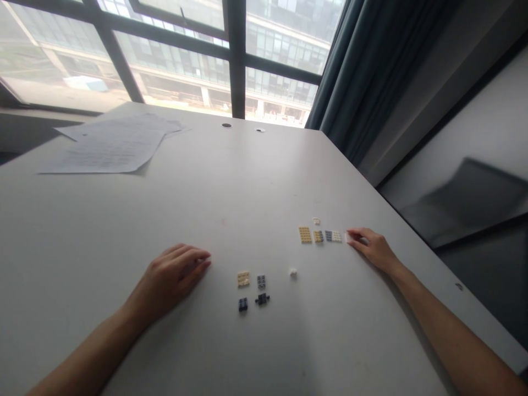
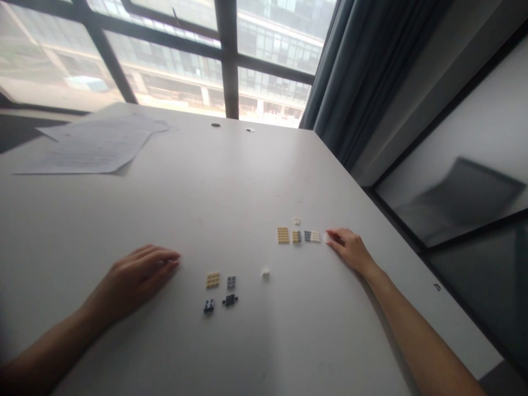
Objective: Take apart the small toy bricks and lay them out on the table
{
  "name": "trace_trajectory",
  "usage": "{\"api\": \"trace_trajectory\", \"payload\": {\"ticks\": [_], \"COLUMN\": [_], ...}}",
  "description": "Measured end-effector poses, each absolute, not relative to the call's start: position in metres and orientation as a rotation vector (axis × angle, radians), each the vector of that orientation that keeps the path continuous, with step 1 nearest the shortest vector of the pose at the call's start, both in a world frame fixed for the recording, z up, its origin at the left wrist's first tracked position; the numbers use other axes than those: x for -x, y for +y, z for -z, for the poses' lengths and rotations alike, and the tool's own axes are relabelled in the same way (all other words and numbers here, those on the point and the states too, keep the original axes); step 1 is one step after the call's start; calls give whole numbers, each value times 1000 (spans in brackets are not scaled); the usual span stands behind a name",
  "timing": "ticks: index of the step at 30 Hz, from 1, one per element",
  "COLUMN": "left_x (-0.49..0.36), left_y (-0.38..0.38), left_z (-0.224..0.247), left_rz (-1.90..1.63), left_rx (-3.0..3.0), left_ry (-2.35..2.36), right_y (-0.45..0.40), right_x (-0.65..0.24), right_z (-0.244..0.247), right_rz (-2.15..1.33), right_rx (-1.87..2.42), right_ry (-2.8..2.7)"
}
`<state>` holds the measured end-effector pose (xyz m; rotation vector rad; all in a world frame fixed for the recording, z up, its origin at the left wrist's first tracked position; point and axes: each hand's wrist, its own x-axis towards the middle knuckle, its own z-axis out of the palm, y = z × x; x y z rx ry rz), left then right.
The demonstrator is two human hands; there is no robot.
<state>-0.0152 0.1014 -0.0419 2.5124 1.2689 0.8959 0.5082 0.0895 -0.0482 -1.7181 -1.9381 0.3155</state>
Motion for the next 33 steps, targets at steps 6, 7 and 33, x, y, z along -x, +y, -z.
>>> {"api": "trace_trajectory", "payload": {"ticks": [6, 7, 33], "left_x": [15, 15, 14], "left_y": [100, 100, 100], "left_z": [41, 41, 41], "left_rz": [-886, -895, -865], "left_rx": [-2516, -2514, -2495], "left_ry": [1251, 1250, 1280], "right_y": [95, 96, 90], "right_x": [-506, -506, -507], "right_z": [41, 39, 42], "right_rz": [-371, -378, -300], "right_rx": [1718, 1725, 1743], "right_ry": [-1973, -1976, -1867]}}
